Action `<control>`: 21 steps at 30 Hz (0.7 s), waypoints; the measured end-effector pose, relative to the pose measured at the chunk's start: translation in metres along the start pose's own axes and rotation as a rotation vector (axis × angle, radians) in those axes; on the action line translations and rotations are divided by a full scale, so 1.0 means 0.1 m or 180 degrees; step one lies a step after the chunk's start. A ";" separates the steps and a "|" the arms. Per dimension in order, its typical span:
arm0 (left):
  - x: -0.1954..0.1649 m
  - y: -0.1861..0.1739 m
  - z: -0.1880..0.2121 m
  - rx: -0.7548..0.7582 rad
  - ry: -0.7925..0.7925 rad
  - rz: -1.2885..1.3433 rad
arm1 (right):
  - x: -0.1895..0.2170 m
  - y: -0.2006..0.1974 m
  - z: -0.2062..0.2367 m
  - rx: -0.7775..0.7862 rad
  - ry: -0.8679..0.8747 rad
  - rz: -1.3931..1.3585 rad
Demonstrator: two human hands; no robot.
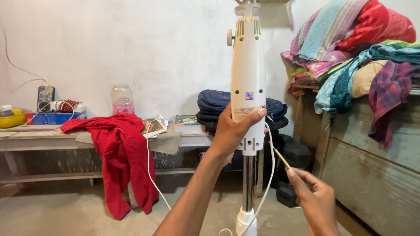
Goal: The person repairs a pedestal fan whose motor head is already exposed. They hold the fan's white housing steady and use a screwdriver to unscrew and loosen fasteners along the housing, working around different screw positions on the fan body.
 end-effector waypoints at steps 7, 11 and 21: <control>-0.02 -0.02 0.03 -0.0312 0.0069 -0.0226 | 0.57 -0.11 0.33 0.0059 -0.0691 -0.0280; -0.02 -0.05 0.03 -0.0540 0.0039 -0.0635 | 1.04 -0.15 0.62 -0.0088 -0.1426 0.0408; -0.01 -0.06 0.00 -0.0479 0.0021 -0.0623 | 1.68 0.24 1.25 0.0472 -0.2784 0.1560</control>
Point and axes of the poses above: each hand's wrist, its own z-axis away from the middle knuckle, its own y-axis out of the palm, x = y × z, the point moved 8 cm from there along -z, towards the middle knuckle, and after that the axes turned 7 degrees about -z, right-handed, at the moved point
